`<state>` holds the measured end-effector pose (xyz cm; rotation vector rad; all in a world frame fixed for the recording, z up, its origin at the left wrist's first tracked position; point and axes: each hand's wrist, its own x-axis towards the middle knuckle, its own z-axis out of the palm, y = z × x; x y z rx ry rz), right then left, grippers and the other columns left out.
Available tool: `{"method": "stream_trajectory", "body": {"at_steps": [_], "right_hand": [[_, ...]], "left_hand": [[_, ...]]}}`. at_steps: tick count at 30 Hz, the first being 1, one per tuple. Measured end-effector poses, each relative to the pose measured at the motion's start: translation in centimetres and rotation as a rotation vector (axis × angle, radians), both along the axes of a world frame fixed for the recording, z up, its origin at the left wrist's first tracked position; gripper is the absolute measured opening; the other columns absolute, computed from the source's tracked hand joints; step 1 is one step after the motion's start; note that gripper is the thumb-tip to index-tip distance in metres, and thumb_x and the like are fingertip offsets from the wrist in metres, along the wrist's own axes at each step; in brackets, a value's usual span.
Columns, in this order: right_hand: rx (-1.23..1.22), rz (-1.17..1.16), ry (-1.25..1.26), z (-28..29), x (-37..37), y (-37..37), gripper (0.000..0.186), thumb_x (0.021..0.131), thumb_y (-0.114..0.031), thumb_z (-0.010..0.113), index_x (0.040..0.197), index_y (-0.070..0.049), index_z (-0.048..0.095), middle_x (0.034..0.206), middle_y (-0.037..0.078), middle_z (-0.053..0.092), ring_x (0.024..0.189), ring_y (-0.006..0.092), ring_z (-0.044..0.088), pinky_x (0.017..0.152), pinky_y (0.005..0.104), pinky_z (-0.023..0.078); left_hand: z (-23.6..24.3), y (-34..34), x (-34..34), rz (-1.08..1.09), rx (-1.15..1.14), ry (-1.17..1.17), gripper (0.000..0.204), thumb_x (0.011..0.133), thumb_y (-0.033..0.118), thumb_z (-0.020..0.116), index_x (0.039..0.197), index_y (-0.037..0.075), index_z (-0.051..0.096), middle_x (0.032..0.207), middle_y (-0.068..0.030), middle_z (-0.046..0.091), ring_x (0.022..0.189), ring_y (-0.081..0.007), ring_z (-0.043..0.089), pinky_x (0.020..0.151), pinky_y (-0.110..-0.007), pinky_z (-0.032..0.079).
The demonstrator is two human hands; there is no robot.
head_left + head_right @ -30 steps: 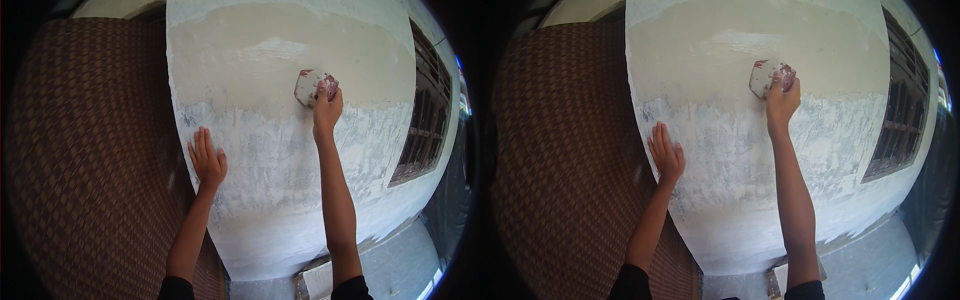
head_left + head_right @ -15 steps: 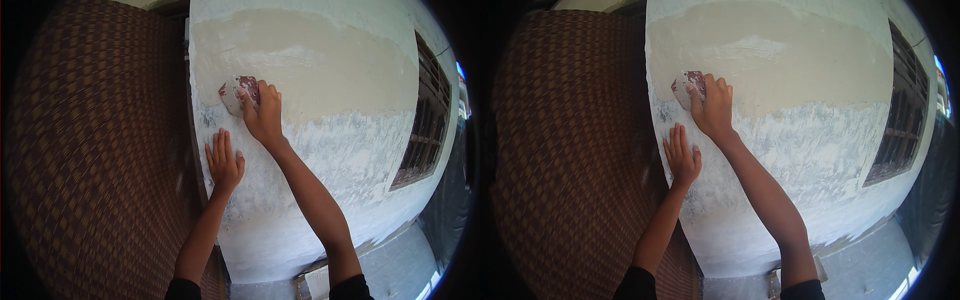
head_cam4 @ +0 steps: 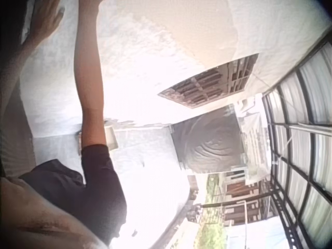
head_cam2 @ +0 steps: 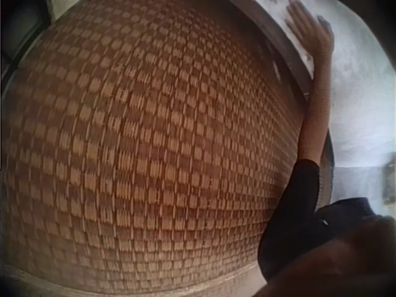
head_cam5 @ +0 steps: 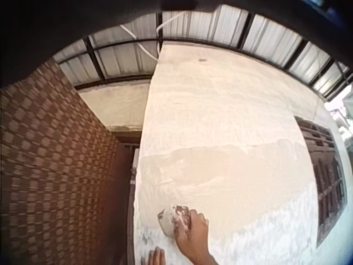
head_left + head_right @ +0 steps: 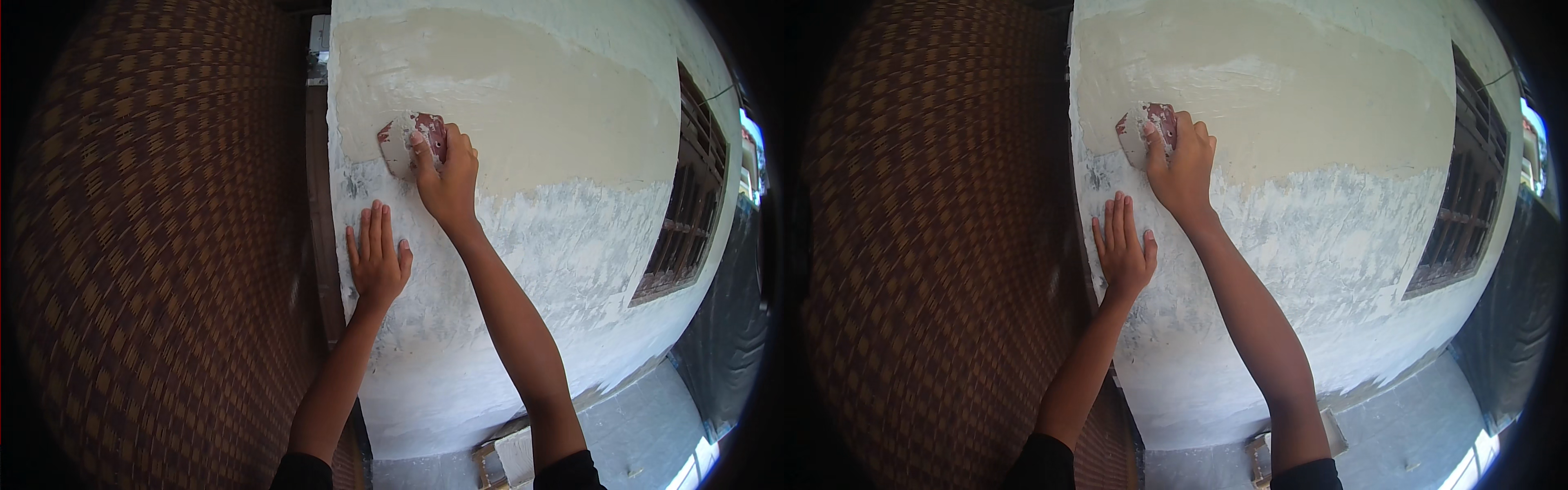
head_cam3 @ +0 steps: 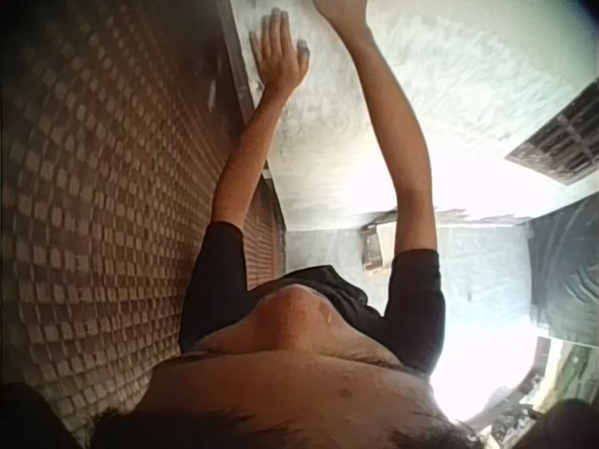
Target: The person applies and smooths plaster onto an exterior wall surface using a putty knife.
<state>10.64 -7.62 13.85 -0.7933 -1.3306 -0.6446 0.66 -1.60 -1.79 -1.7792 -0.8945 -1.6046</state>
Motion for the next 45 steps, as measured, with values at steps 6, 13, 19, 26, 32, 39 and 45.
{"method": "stream_trajectory", "body": {"at_steps": [6, 13, 19, 26, 32, 39, 45], "right_hand": [[0.007, 0.374, 0.448, 0.1, 1.2, -0.5, 0.022, 0.094, -0.022, 0.065, 0.098, -0.001, 0.060, 0.081, 0.016, 0.062, 0.081, 0.0294, 0.056, 0.078, 0.0412, 0.040], [-0.051, -0.006, 0.130, -0.2, -0.3, 0.3, 0.021, 0.093, -0.021, 0.065, 0.098, -0.001, 0.060, 0.085, 0.016, 0.062, 0.082, 0.0320, 0.055, 0.083, 0.0435, 0.038], [0.023, 0.252, 0.273, -0.1, 0.5, -0.2, 0.026, 0.095, -0.023, 0.065, 0.102, 0.001, 0.060, 0.083, 0.017, 0.060, 0.078, 0.0318, 0.056, 0.073, 0.0429, 0.044], [-0.041, 0.044, 0.220, 0.4, 0.5, 0.3, 0.022, 0.091, -0.017, 0.066, 0.102, 0.001, 0.061, 0.087, 0.021, 0.064, 0.082, 0.0360, 0.058, 0.077, 0.0456, 0.043], [0.024, 0.039, 0.037, -0.3, -1.1, -0.3, 0.025, 0.093, -0.020, 0.066, 0.102, 0.002, 0.059, 0.081, 0.017, 0.061, 0.081, 0.0329, 0.053, 0.076, 0.0445, 0.041], [-0.018, 0.343, 0.380, -0.2, 1.0, -0.3, 0.022, 0.093, -0.020, 0.065, 0.102, 0.000, 0.060, 0.084, 0.019, 0.061, 0.080, 0.0333, 0.054, 0.078, 0.0452, 0.041], [-0.010, 0.011, 0.195, -0.5, 1.2, -0.1, 0.023, 0.093, -0.019, 0.066, 0.102, 0.001, 0.060, 0.086, 0.020, 0.060, 0.081, 0.0347, 0.056, 0.075, 0.0437, 0.044]], "left_hand": [[-0.2, 0.1, 0.3, 0.051, 0.047, 0.001, 0.061, 0.096, 0.026, 0.046, 0.150, -0.002, 0.037, 0.156, -0.0161, 0.038, 0.146, -0.0331, 0.033, 0.120, -0.055, 0.017], [0.0, -0.2, -0.1, -0.002, 0.008, 0.009, 0.063, 0.095, 0.025, 0.047, 0.151, -0.002, 0.034, 0.158, -0.0165, 0.035, 0.147, -0.0327, 0.031, 0.120, -0.055, 0.015], [-0.2, 0.1, 0.2, 0.045, 0.016, 0.018, 0.064, 0.095, 0.025, 0.047, 0.152, -0.001, 0.032, 0.158, -0.0164, 0.033, 0.148, -0.0325, 0.029, 0.120, -0.055, 0.014], [-0.3, 0.0, -0.3, 0.030, 0.008, 0.019, 0.064, 0.096, 0.025, 0.046, 0.152, -0.001, 0.031, 0.158, -0.0168, 0.033, 0.148, -0.0324, 0.029, 0.120, -0.055, 0.014], [-0.3, -0.1, 0.0, 0.033, -0.001, 0.020, 0.064, 0.096, 0.025, 0.046, 0.152, -0.001, 0.032, 0.158, -0.0168, 0.033, 0.148, -0.0327, 0.029, 0.120, -0.055, 0.015], [-0.4, 0.0, 0.2, 0.053, 0.026, 0.019, 0.064, 0.095, 0.025, 0.045, 0.152, -0.001, 0.031, 0.158, -0.0171, 0.033, 0.148, -0.0328, 0.029, 0.120, -0.055, 0.014], [-0.1, -0.1, 0.0, 0.030, 0.012, 0.019, 0.064, 0.096, 0.026, 0.044, 0.152, -0.002, 0.032, 0.158, -0.0173, 0.034, 0.148, -0.0335, 0.029, 0.120, -0.056, 0.014]]}}
